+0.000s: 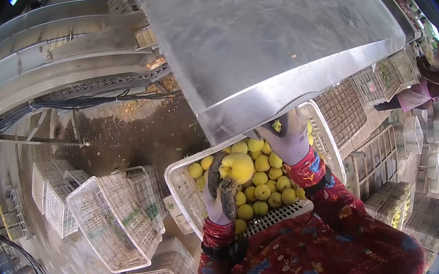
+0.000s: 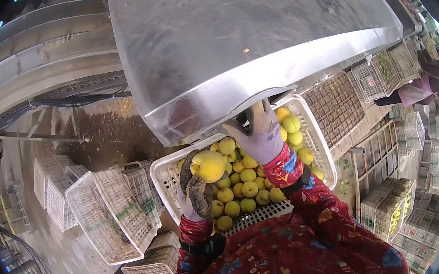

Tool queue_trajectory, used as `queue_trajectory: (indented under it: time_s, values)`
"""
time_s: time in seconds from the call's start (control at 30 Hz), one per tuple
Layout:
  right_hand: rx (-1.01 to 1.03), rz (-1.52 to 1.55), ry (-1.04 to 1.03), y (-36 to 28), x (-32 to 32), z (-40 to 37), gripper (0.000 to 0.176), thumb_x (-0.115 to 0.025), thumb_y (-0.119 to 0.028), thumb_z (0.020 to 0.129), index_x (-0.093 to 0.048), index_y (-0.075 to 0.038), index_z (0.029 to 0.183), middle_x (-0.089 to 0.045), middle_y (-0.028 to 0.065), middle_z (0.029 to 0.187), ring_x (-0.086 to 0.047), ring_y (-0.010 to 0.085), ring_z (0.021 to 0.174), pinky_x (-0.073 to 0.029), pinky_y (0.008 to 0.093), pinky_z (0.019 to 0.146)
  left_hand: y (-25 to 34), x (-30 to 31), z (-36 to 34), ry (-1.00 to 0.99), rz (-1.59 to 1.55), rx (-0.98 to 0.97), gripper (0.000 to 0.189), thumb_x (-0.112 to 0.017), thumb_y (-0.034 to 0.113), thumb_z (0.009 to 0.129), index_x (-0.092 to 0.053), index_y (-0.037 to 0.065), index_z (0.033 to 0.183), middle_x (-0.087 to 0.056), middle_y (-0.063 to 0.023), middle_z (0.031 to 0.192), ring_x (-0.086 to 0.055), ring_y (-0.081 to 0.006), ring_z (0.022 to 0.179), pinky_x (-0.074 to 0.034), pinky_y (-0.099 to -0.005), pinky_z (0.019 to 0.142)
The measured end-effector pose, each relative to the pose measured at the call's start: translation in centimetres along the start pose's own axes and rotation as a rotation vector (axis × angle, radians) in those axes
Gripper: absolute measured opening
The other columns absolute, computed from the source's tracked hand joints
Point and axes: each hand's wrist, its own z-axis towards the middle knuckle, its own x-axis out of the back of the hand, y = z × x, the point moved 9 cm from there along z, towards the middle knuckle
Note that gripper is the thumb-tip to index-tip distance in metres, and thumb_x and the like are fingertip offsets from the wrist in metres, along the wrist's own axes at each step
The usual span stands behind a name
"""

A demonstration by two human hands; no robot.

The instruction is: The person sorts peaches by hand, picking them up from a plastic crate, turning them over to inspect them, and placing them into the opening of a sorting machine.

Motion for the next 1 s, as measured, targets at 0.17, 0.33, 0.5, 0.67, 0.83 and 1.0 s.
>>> queue_trajectory:
  time_s: [0.17,0.33,0.5,0.67,0.83,1.0]
  values:
    - [0.077,0.038,-0.452,-4.5,-0.4,-4.3,0.068,-0.087,-0.024,0.066,-0.054,0.0,0.121,-0.062,0.0168,0.11,-0.059,0.0371,0.106,-0.047,0.045,0.092,0.3,-3.0,0.3,-0.092,0.135,-0.013,0.06,-0.054,0.012,0.096,-0.031,-0.002,0.15,-0.048,-0.0145,0.139,-0.053,-0.0232,0.118,-0.047,-0.0348,0.097]
    - [-0.045,-0.134,-0.174,-1.7,-0.5,-4.1,0.066,-0.088,-0.03,0.066,-0.057,-0.002,0.118,-0.061,0.0177,0.109,-0.059,0.0377,0.101,-0.047,0.0454,0.089,0.5,-3.2,0.9,-0.33,-0.109,-0.086,0.076,-0.062,0.028,0.094,-0.024,0.0,0.153,-0.042,-0.0141,0.148,-0.049,-0.0255,0.129,-0.043,-0.0349,0.106]
    - [0.017,-0.346,-0.121,2.7,-4.4,-0.9,0.049,-0.083,-0.027,0.071,-0.059,-0.001,0.106,-0.062,0.0165,0.103,-0.059,0.0359,0.093,-0.044,0.0467,0.085,-7.6,13.3,3.3,0.044,0.953,0.228,0.091,-0.064,0.057,0.086,-0.027,0.008,0.153,-0.042,-0.0183,0.15,-0.048,-0.0383,0.131,-0.045,-0.045,0.103]
    - [-0.058,-0.052,-0.055,1.7,0.9,-2.4,0.033,-0.081,-0.018,0.072,-0.062,-0.006,0.096,-0.062,0.0129,0.097,-0.06,0.0341,0.089,-0.045,0.0463,0.083,-9.5,17.5,5.5,0.206,1.938,0.389,0.075,-0.063,0.047,0.086,-0.037,0.018,0.15,-0.035,-0.0264,0.151,-0.037,-0.0457,0.136,-0.035,-0.056,0.109]
    - [-0.112,-0.444,-1.077,10.4,-9.4,-15.3,0.034,-0.064,-0.025,0.085,-0.058,-0.01,0.115,-0.06,0.0172,0.111,-0.056,0.034,0.106,-0.044,0.0495,0.089,-15.0,16.9,9.4,-0.079,2.034,0.51,0.086,-0.067,0.055,0.081,-0.035,0.018,0.151,-0.035,-0.0287,0.15,-0.043,-0.0467,0.132,-0.038,-0.0525,0.107]
    - [0.167,-0.57,-1.244,18.2,-17.6,-24.8,0.042,-0.059,-0.02,0.085,-0.056,-0.012,0.126,-0.057,0.0174,0.122,-0.055,0.0333,0.113,-0.043,0.0528,0.093,-22.7,17.0,12.7,-0.244,1.955,0.188,0.092,-0.071,0.057,0.076,-0.039,0.008,0.147,-0.047,-0.0262,0.143,-0.046,-0.0387,0.133,-0.037,-0.0508,0.11]
